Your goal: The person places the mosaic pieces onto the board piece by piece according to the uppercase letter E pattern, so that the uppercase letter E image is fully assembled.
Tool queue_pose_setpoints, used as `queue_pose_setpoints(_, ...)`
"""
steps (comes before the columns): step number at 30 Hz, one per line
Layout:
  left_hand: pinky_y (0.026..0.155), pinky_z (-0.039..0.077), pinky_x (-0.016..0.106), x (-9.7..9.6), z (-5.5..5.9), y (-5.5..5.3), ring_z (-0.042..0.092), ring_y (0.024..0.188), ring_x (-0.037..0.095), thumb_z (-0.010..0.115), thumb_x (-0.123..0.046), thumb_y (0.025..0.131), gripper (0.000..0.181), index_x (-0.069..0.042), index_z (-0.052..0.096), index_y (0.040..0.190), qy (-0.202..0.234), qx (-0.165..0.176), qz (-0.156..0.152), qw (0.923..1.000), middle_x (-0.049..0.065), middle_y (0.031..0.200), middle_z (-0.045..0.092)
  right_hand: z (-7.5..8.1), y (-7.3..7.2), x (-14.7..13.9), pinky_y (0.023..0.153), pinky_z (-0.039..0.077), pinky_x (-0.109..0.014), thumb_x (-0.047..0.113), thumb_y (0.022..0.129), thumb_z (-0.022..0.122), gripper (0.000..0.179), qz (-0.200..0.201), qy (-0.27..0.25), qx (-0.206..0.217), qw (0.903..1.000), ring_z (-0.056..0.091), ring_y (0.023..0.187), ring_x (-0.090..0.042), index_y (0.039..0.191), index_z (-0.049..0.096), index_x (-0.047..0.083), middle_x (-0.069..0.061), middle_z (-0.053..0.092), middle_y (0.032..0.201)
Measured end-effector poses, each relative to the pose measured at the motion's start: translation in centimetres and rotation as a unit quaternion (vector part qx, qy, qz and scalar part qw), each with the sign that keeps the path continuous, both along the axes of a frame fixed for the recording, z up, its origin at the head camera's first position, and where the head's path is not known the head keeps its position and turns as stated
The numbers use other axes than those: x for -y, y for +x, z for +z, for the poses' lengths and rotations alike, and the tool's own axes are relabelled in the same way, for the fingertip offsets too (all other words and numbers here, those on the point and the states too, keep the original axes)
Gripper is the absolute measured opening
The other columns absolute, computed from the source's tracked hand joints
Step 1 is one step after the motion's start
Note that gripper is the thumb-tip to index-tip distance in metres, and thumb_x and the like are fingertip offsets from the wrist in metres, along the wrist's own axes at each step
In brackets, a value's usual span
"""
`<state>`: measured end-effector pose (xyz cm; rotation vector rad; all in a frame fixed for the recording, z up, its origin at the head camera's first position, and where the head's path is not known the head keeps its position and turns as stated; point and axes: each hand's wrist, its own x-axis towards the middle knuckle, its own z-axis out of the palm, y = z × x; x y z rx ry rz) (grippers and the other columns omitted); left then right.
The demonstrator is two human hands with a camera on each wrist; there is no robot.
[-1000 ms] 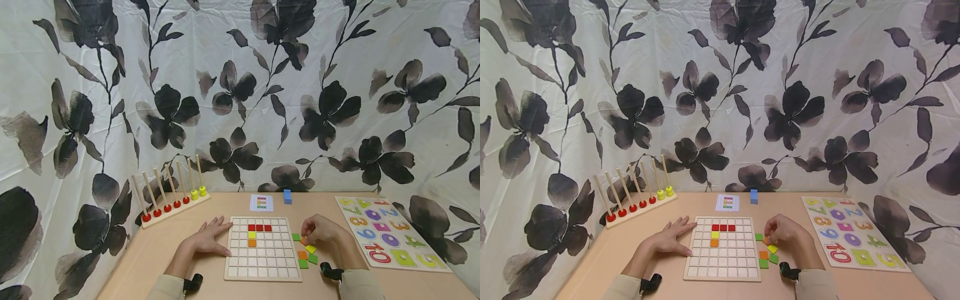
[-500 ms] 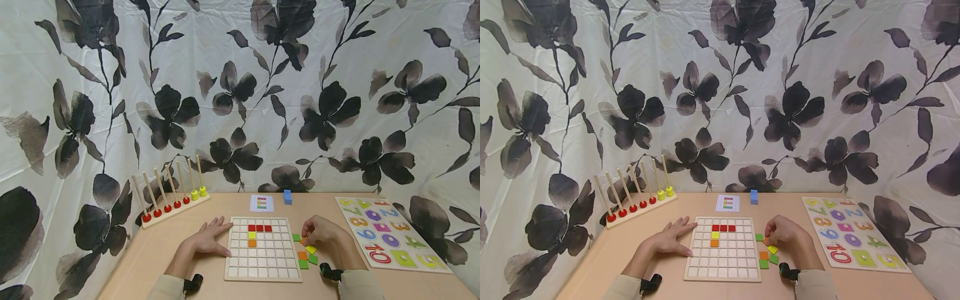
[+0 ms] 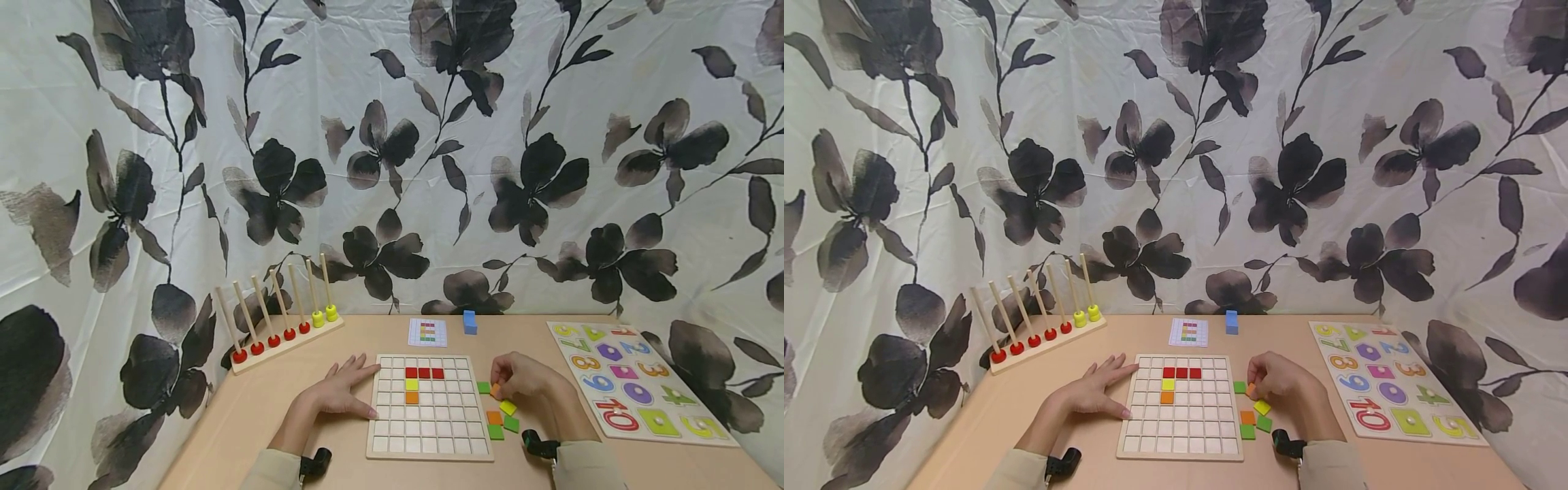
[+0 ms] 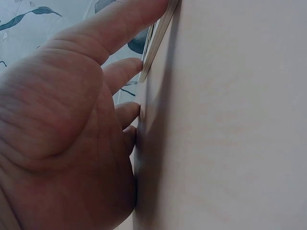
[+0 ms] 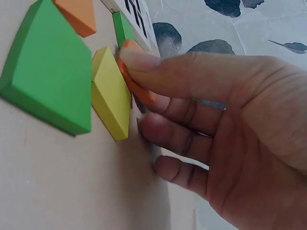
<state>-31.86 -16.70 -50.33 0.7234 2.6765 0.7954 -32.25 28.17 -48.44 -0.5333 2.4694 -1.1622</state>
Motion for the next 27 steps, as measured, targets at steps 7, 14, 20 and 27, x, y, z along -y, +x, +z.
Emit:
queue_pose_setpoints(7, 0.127, 0.002, 0.069, 0.0, 0.0, 0.0, 0.008, 0.161, 0.044, 0.085, -0.060, 0.076, 0.100, -0.025, 0.043, 0.160, -0.001, 0.004, 0.001, 1.0000, 0.021, 0.173, 0.017, 0.3, 0.0, 0.1, 0.063, 0.050, -0.023, -0.003, 0.094, 0.070, 0.008, -0.010, -0.050, -0.042, 0.9978, 0.059, 0.075, -0.018, 0.098, 0.064, 0.001, -0.011, 0.064, 0.084)
queue_pose_setpoints(14, 0.127, 0.000, 0.069, 0.0, 0.0, 0.0, 0.007, 0.162, 0.044, 0.086, -0.058, 0.076, 0.100, -0.025, 0.043, 0.160, 0.006, 0.007, 0.002, 1.0000, 0.021, 0.173, 0.017, 0.7, -0.2, 0.6, 0.064, 0.052, -0.023, -0.002, 0.096, 0.067, 0.005, -0.010, -0.073, -0.072, 0.9947, 0.060, 0.074, -0.018, 0.097, 0.065, 0.002, -0.011, 0.064, 0.085)
queue_pose_setpoints(20, 0.127, 0.000, 0.069, 0.0, 0.1, 0.0, 0.007, 0.162, 0.043, 0.086, -0.058, 0.076, 0.100, -0.025, 0.043, 0.160, 0.006, 0.009, 0.003, 0.9999, 0.020, 0.173, 0.017, 1.0, -0.3, 0.9, 0.067, 0.053, -0.024, 0.003, 0.095, 0.069, 0.009, -0.023, -0.074, -0.087, 0.9932, 0.061, 0.079, -0.021, 0.103, 0.067, -0.001, -0.012, 0.065, 0.089)
queue_pose_setpoints(27, 0.127, 0.001, 0.069, 0.0, 0.1, 0.0, 0.007, 0.161, 0.044, 0.086, -0.058, 0.076, 0.100, -0.024, 0.043, 0.160, 0.004, 0.007, 0.001, 1.0000, 0.021, 0.173, 0.017, 1.3, -0.3, 1.4, 0.072, 0.053, -0.023, 0.011, 0.099, 0.070, 0.020, -0.035, -0.080, -0.096, 0.9915, 0.061, 0.085, -0.021, 0.114, 0.070, -0.003, -0.012, 0.066, 0.097)
